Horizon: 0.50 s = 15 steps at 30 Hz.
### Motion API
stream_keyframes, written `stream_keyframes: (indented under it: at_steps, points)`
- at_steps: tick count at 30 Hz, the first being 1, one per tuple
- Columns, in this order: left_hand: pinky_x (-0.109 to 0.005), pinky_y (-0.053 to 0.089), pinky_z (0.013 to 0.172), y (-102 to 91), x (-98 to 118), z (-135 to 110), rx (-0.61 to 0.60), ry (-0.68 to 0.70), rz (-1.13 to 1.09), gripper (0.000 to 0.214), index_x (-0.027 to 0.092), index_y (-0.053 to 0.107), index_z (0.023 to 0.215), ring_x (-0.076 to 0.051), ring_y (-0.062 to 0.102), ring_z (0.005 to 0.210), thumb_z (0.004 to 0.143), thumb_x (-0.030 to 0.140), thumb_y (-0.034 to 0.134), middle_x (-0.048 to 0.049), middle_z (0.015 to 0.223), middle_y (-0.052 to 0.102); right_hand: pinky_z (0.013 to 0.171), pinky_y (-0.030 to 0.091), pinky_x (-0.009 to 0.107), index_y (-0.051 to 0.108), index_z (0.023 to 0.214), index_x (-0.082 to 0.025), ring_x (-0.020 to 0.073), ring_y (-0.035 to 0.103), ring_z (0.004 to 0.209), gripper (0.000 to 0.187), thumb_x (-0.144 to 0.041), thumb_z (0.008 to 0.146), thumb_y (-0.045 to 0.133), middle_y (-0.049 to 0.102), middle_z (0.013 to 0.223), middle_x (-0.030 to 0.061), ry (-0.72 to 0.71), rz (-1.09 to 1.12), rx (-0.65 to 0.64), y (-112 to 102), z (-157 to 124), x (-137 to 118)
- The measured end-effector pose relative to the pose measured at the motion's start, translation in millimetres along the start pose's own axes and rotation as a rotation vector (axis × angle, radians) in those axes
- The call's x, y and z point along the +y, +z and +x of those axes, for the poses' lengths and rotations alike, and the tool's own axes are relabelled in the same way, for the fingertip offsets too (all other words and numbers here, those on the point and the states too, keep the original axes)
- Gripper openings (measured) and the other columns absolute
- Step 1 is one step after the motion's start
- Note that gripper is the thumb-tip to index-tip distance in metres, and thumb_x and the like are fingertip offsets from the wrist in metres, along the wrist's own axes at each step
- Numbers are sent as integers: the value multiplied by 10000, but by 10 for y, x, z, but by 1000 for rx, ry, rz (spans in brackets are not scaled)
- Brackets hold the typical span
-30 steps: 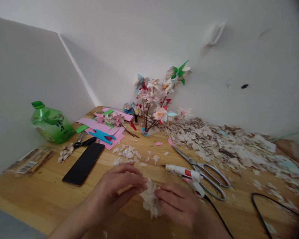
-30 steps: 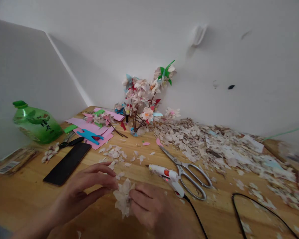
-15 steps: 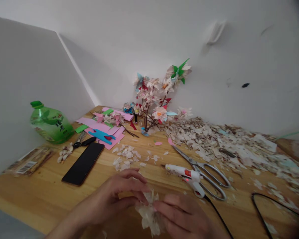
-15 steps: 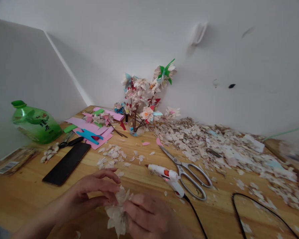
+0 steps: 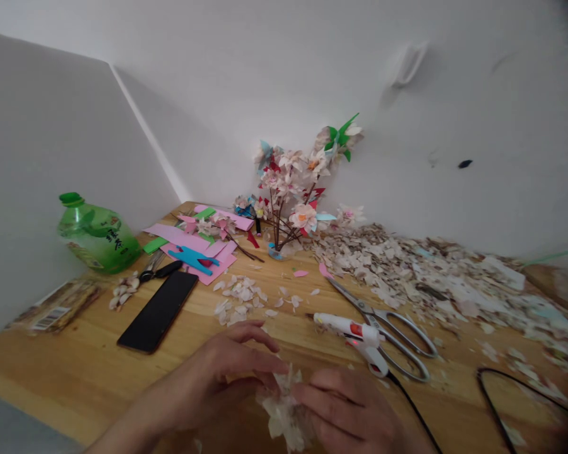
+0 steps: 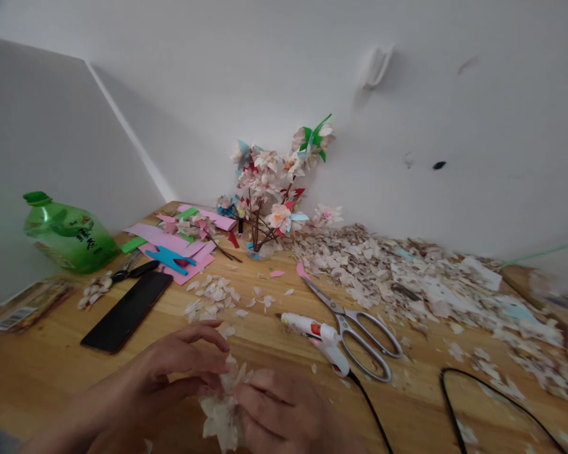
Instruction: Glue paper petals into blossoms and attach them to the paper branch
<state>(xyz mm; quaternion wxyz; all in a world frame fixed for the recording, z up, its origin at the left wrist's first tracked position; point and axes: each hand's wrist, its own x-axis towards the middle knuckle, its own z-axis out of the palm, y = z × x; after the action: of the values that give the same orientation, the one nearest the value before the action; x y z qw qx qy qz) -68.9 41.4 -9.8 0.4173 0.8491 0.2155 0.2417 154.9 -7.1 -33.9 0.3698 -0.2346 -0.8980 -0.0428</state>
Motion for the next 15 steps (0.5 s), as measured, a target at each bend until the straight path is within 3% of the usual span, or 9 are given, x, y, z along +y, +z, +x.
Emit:
stream_keyframes:
  at_steps: [2,5,15]
  points:
    - [-390,270,1033,-12,-24,0,-31,61,54,378,254,572,1152,-174,537,1051,821,82,506,-16,890,718,618,548,167,667,842,-170,100,654,689,310,-134,926,371,739,803,-33,30,-27,66,-2,41,-22]
    - [-364,263,1041,-20,-36,0,-33,68,98,374,269,551,1151,-147,535,1045,831,82,502,6,910,713,649,531,145,669,833,-162,85,648,716,372,-141,945,315,738,809,-38,89,-37,20,-38,84,-60]
    - [-374,277,1026,-49,30,-5,-44,18,77,370,264,517,1164,-153,538,1015,836,94,497,-8,913,696,716,522,154,667,847,-149,96,632,800,331,-140,934,348,732,860,-28,20,-28,1,7,5,-49]
